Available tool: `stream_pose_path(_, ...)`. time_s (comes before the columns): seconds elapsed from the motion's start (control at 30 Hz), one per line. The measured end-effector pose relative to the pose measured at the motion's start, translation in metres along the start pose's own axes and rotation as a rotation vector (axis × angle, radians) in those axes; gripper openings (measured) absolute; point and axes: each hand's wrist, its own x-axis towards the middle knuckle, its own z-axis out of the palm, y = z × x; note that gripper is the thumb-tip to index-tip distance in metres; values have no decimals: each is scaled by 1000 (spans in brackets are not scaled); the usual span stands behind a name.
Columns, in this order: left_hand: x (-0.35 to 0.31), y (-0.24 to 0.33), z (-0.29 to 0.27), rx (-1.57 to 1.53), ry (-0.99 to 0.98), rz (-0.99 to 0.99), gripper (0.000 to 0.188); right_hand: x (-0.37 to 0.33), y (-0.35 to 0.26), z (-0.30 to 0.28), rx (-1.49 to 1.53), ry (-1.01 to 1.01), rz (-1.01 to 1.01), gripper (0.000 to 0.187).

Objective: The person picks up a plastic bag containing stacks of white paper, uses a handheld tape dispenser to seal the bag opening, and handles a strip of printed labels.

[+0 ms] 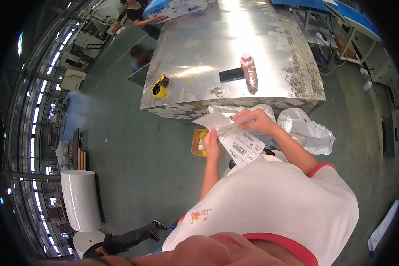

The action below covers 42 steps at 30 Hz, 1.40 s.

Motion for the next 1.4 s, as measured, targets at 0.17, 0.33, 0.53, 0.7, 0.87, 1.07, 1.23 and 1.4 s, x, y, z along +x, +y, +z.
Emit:
stream_pose_path(0.17,2,0,10,-118,43,26,36,-10,-1,7,-294,-36,-142,27)
stream_pose_path(0.33,3,-1,2,-232,47,-10,39,-15,6,7,-389,-22,-168,24)
stream_pose_path(0.53,2,35,39,-606,293,-29,43,-12,36,12,349,224,412,40)
stream_pose_path(0.7,13,6,6,-172,-80,10,35,-8,35,-1,888,25,738,56)
stream_pose_path(0.87,10,23,31,115,-146,175,22,-3,40,6,492,-68,810,40)
stream_pose_path(1.07,12,12,29,157,-144,226,30,-7,40,23,339,-71,694,33)
stream_pose_path(1.23,12,10,29,-128,70,7,38,-8,42,21,425,-7,601,35)
stream_pose_path(1.4,31,-9,-11,41,-134,52,51,8,15,-14,592,-17,646,38)
